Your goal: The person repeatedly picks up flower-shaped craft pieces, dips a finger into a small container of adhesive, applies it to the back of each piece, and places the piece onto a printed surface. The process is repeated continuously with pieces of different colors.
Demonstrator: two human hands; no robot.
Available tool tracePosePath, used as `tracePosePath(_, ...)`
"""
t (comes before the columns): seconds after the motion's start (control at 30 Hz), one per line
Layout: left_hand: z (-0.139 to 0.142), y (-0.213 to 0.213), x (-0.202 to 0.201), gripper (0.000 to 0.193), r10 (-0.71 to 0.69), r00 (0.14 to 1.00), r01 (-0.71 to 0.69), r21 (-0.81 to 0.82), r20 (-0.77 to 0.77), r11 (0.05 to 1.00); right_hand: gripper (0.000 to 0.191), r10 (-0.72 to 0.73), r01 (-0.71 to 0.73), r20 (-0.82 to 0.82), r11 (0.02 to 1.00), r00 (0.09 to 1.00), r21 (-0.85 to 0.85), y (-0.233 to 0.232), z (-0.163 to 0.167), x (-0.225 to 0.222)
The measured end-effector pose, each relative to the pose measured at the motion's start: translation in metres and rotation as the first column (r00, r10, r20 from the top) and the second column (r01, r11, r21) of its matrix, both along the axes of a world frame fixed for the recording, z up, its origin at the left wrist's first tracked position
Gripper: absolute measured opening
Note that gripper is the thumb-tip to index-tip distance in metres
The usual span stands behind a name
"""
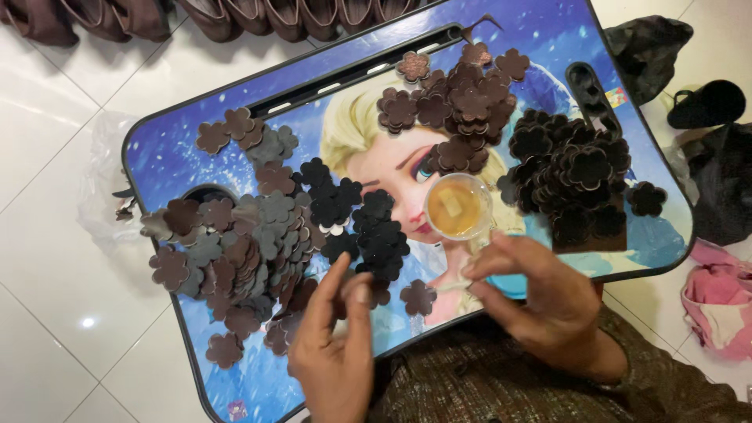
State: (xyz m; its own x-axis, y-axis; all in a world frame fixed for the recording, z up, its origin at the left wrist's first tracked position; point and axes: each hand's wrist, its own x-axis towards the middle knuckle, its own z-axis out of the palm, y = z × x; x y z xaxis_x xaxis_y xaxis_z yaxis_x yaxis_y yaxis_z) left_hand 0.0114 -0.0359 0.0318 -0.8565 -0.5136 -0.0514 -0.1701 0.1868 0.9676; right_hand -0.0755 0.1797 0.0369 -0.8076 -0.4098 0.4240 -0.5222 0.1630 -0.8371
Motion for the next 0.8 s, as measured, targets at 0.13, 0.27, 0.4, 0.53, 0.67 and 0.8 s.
tracePosePath(0.13, 0.002, -0.012, 0.005, 0.026, 0.050, 0.998, -0.019, -0.600, 0.036, 0.800, 0.071, -0.049, 0.054, 0.095, 0.997, 0.994, -0.050, 0.002, 0.003, 0.000)
tracePosePath(0.27, 0.002, -0.003, 0.005, 0.034, 0.054, 0.995, 0.018, -0.695, 0.082, 0.719, 0.074, -0.052, 0.056, 0.142, 0.998, 0.988, -0.026, 0.000, 0.002, 0.003)
tracePosePath(0.4, -0.003, 0.001, 0.002, 0.029, 0.055, 0.996, 0.012, -0.700, 0.073, 0.714, 0.077, -0.010, 0.015, 0.174, 1.000, 0.985, -0.024, -0.004, -0.001, 0.005)
tracePosePath(0.53, -0.011, 0.002, 0.011, 0.019, 0.077, 0.997, -0.076, -0.654, -0.027, 0.752, 0.079, 0.056, -0.040, 0.273, 0.997, 0.961, -0.065, -0.006, -0.002, 0.006)
tracePosePath(0.67, -0.022, 0.006, 0.018, 0.014, 0.053, 0.995, -0.041, 0.127, -0.089, 0.991, 0.079, 0.143, -0.091, 0.452, 0.987, 0.881, -0.133, -0.004, 0.006, 0.004)
tracePosePath(0.8, -0.028, 0.011, 0.011, 0.028, -0.057, 0.998, 0.052, 0.708, -0.017, 0.704, 0.084, 0.131, -0.069, 0.620, 0.990, 0.774, -0.123, -0.003, 0.018, 0.005)
